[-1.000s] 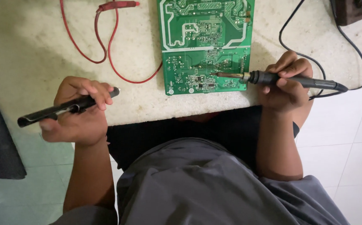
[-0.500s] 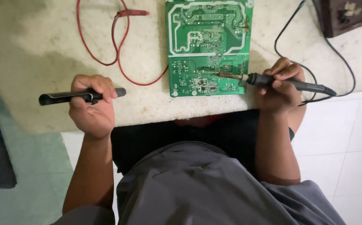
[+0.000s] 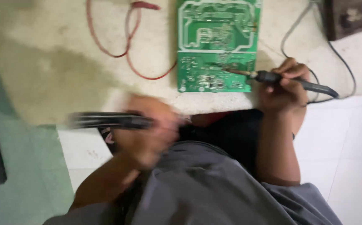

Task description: Using a soldering iron and a manual desoldering pump to remove solder from components on a circuit board.

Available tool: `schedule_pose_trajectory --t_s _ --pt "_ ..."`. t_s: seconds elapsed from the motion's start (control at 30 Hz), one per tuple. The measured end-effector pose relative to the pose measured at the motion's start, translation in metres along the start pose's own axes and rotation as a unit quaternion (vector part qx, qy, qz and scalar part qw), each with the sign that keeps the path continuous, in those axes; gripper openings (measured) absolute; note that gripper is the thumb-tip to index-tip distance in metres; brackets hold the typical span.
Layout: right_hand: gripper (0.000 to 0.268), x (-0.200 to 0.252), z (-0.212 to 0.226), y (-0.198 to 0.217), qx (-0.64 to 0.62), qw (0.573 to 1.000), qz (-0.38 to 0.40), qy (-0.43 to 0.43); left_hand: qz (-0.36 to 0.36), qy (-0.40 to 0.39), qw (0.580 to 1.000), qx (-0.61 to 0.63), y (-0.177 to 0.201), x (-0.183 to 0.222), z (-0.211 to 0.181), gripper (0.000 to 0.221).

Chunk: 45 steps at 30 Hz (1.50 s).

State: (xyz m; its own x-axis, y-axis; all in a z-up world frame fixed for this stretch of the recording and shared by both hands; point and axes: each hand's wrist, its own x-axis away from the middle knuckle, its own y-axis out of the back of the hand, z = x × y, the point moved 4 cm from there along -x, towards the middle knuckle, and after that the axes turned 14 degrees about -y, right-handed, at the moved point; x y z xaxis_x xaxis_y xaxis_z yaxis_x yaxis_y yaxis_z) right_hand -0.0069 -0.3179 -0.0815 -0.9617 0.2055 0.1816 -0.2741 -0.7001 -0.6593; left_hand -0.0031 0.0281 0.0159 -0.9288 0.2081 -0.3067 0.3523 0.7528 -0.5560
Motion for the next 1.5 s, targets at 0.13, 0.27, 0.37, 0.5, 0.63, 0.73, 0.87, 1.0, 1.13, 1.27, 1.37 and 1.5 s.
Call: schedule_pose_trajectory --t_s 0.13,0.27,0.37,0.5,0.63,0.73,0.87,1.0,1.13,1.27,1.37,1.5 --pt "0.009 0.001 -0.001 0.004 0.024 0.999 -0.038 0.008 0.100 0.035 0.992 -0.066 -0.114 0.006 -0.003 0.018" --pt "0.006 0.002 -0.001 0.017 0.033 0.997 -0.069 0.003 0.075 0.043 0.995 -0.046 -0.107 0.015 -0.014 0.020" --pt "0.005 -0.002 -0.003 0.023 0.025 0.999 -0.015 0.026 0.083 0.056 0.995 -0.008 -0.116 0.011 -0.010 0.023" --pt "0.006 -0.001 -0.002 0.022 -0.019 1.000 -0.006 0.015 0.117 0.073 0.989 0.055 -0.134 -0.003 0.004 0.027" --pt "0.005 0.002 -0.005 0.016 -0.018 0.999 -0.051 -0.002 0.100 0.111 0.986 0.075 -0.127 0.009 -0.001 0.030" --pt "0.004 -0.003 -0.001 0.025 -0.023 0.999 -0.047 0.006 0.095 0.125 0.983 0.098 -0.124 0.010 -0.002 0.033" --pt "0.009 -0.003 -0.003 0.033 -0.019 1.000 -0.016 0.005 0.111 0.162 0.971 0.137 -0.128 0.004 0.002 0.038" --pt "0.009 -0.003 -0.004 0.030 -0.041 0.999 0.016 0.012 0.026 0.023 0.995 -0.092 -0.063 -0.050 0.013 0.015" --pt "0.012 -0.012 -0.009 0.033 -0.033 0.996 0.040 0.073 -0.115 -0.035 0.989 -0.084 0.008 -0.055 0.025 0.027" --pt "0.011 -0.012 -0.010 0.034 -0.028 0.996 0.040 0.070 -0.026 -0.136 0.970 -0.199 0.041 -0.037 0.006 0.024" --pt "0.010 -0.014 -0.011 0.036 -0.026 0.997 0.038 0.063 -0.003 -0.138 0.948 -0.288 0.049 -0.023 -0.004 0.023" --pt "0.013 -0.015 -0.015 0.052 -0.016 0.997 0.034 0.063 0.014 -0.094 0.919 -0.383 0.054 -0.016 -0.018 0.023"
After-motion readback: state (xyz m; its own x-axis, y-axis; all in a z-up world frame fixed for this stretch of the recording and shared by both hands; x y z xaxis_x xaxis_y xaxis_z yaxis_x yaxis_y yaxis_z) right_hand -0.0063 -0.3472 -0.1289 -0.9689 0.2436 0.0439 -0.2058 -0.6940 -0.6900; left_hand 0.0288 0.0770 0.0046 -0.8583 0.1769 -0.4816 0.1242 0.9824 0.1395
